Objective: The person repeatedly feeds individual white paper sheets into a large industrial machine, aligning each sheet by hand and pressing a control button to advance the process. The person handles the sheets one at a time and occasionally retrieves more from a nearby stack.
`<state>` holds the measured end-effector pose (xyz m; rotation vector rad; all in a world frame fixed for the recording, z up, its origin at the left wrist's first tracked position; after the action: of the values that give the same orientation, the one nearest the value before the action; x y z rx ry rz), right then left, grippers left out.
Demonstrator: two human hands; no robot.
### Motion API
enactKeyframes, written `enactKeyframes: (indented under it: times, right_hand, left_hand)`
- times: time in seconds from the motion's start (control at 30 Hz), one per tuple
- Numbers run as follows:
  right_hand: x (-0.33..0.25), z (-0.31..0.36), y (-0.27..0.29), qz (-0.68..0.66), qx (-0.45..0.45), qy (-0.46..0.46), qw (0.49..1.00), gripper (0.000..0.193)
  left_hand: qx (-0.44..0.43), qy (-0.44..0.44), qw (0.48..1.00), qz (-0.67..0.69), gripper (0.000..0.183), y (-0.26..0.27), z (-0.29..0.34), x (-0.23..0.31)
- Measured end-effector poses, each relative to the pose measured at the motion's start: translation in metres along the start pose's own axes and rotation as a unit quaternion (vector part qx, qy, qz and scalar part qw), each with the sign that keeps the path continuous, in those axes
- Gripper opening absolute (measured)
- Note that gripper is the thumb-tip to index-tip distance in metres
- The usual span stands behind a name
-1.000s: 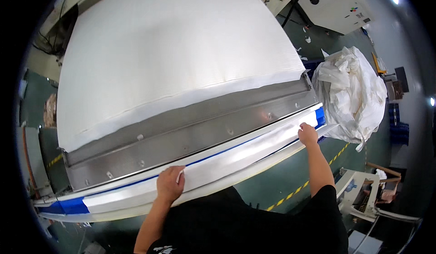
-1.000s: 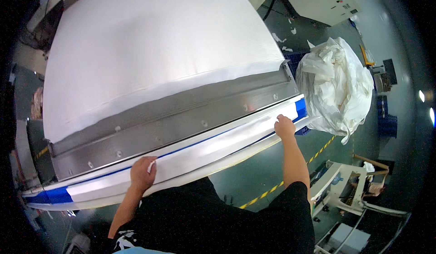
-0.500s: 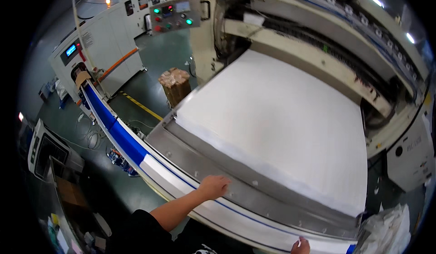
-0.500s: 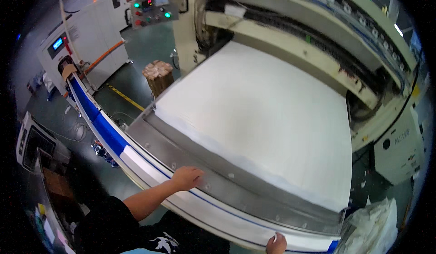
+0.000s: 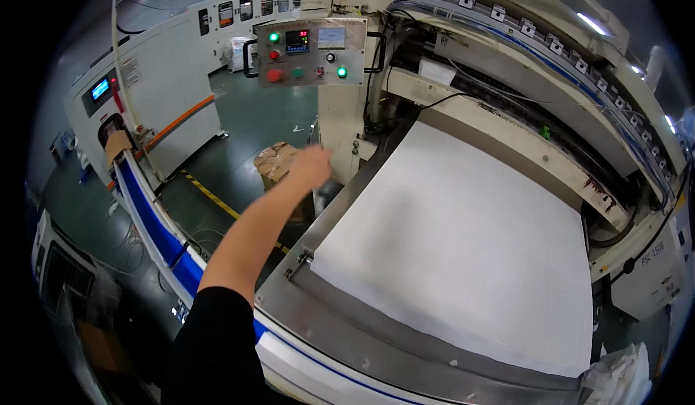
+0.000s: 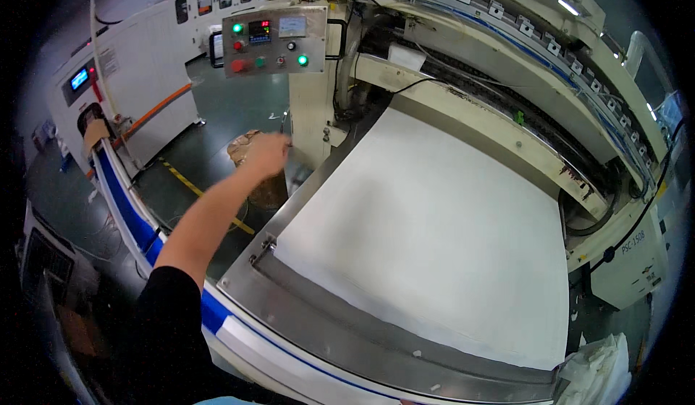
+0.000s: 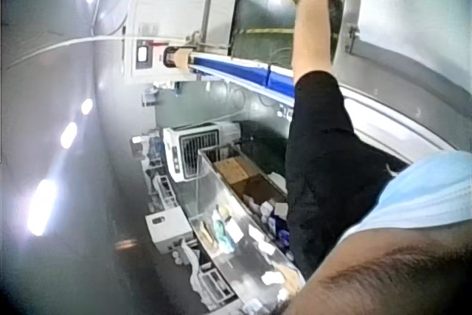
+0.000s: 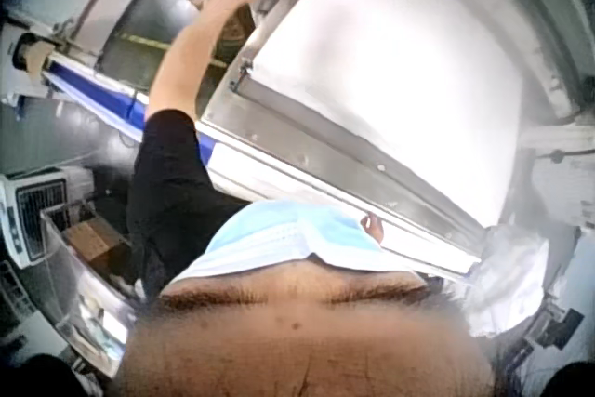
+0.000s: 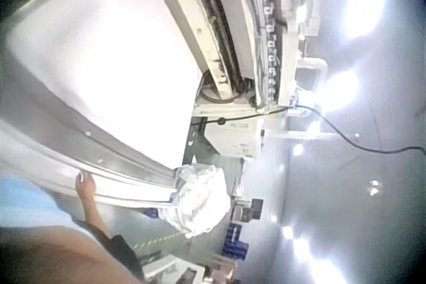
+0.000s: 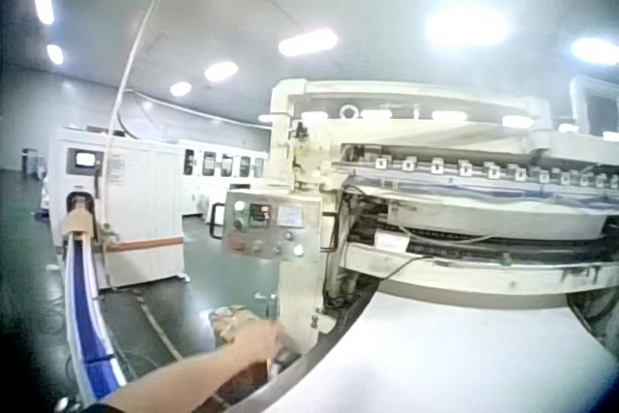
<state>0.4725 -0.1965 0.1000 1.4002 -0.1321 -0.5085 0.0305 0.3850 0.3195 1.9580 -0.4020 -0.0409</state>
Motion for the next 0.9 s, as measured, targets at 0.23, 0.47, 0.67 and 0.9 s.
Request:
enactKeyframes:
  times: [0.23,0.47,0.67,0.9]
  right_hand:
    - [-0.070,-0.006,0.037,-0.014,0.009,-0.032,0.999,0.026]
    - [-0.103,-0.009,0.045,-0.040,-0.011,-0.069,0.997,0.023]
    - [-0.115,0.007,0.025,-0.067,-0.021,-0.005,0.998,0.024]
    - [-0.111,0.020,0.023,-0.068,-0.014,-0.036,0.997,0.024]
  left_hand:
    - [0.231,-0.025,0.968,-0.094,0.023,0.071,-0.165,-0.059]
    - [0.303,-0.046,0.951,-0.036,0.042,0.068,-0.191,-0.041]
    - [0.196,-0.210,0.957,-0.022,0.037,0.022,-0.128,0.021]
    - [0.284,-0.038,0.949,-0.131,0.031,0.079,-0.181,-0.050]
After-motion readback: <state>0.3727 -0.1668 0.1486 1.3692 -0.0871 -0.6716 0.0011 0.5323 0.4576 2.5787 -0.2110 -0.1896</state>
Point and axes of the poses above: each hand's wrist, its own z-axis away from the middle knuckle, its own y-axis out of the back of the hand, x = y × z, the point moved 7 cm from there along -z, towards the middle knuckle, and after that the axes turned 9 degrees about z, right-handed, at the moved point
